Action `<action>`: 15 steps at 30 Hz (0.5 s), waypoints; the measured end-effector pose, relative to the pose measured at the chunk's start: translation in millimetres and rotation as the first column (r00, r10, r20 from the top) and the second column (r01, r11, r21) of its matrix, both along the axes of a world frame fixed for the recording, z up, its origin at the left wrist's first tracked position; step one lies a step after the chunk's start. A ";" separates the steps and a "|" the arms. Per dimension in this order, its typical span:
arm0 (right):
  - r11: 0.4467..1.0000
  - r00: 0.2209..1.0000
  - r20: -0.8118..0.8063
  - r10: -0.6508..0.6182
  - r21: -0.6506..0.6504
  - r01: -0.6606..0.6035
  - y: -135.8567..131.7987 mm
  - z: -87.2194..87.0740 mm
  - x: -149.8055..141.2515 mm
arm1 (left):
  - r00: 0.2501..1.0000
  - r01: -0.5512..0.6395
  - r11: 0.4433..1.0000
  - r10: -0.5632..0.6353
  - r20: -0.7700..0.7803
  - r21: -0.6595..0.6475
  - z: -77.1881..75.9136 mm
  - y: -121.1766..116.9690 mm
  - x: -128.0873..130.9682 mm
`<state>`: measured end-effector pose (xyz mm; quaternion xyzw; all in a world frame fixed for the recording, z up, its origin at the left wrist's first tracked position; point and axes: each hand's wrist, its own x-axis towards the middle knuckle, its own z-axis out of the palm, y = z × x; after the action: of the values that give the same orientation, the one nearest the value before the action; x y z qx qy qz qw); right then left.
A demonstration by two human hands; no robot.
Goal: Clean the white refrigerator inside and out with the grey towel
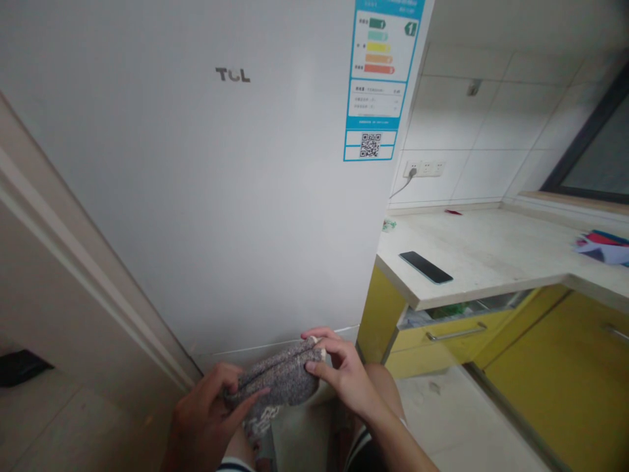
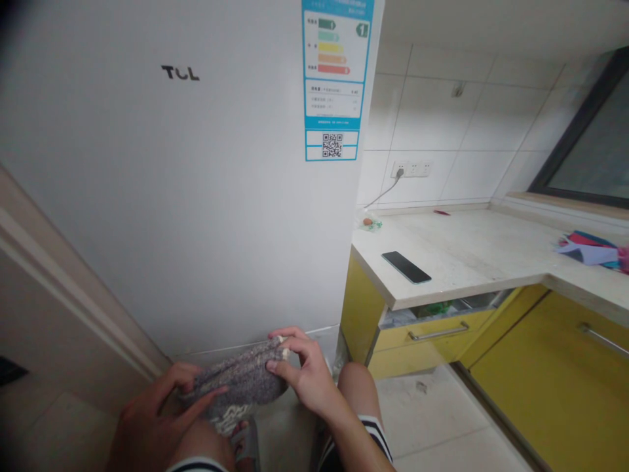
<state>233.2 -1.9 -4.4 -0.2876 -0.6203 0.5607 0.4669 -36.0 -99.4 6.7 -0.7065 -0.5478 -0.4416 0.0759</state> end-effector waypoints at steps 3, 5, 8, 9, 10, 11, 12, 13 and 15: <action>0.998 0.999 -0.010 -0.054 -0.015 0.053 -2.8 7.4 1.0 | 0.999 0.034 0.998 -0.036 0.025 0.052 -0.6 5.1 7.7; 0.997 0.997 -0.019 -0.072 -0.029 0.071 -4.5 11.1 1.1 | 0.994 0.092 0.994 -0.095 0.049 0.054 1.3 7.5 13.7; 0.997 0.997 -0.020 -0.071 -0.033 0.070 -5.3 16.0 2.1 | 0.975 0.203 0.979 -0.203 0.090 0.012 4.6 8.6 18.6; 0.997 0.997 -0.018 -0.072 -0.029 0.071 -5.1 17.8 2.9 | 0.965 0.244 0.970 -0.241 0.100 -0.020 4.9 8.7 18.7; 0.997 0.997 -0.015 -0.075 -0.021 0.074 -4.7 19.7 3.8 | 0.955 0.285 0.957 -0.278 0.103 -0.057 4.5 8.9 18.2; 0.997 0.997 -0.012 -0.077 -0.012 0.076 -4.2 21.6 4.8 | 0.949 0.307 0.948 -0.298 0.105 -0.082 3.4 9.3 17.3; 0.997 0.997 -0.012 -0.079 -0.002 0.079 -3.7 23.4 5.9 | 0.947 0.316 0.944 -0.307 0.098 -0.095 1.8 9.9 16.3; 0.997 0.997 -0.012 -0.078 0.007 0.078 -3.0 24.9 6.8 | 0.949 0.311 0.946 -0.303 0.087 -0.088 -0.1 10.5 15.5; 0.997 0.997 -0.012 -0.079 0.021 0.079 -1.7 26.8 8.1 | 0.964 0.260 0.965 -0.258 0.072 -0.026 -3.3 11.7 15.0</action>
<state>241.3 -3.6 22.4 -0.3038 -0.6117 0.5368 0.4953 -21.0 -87.8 3.5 -0.7578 -0.4608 -0.4618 -0.0135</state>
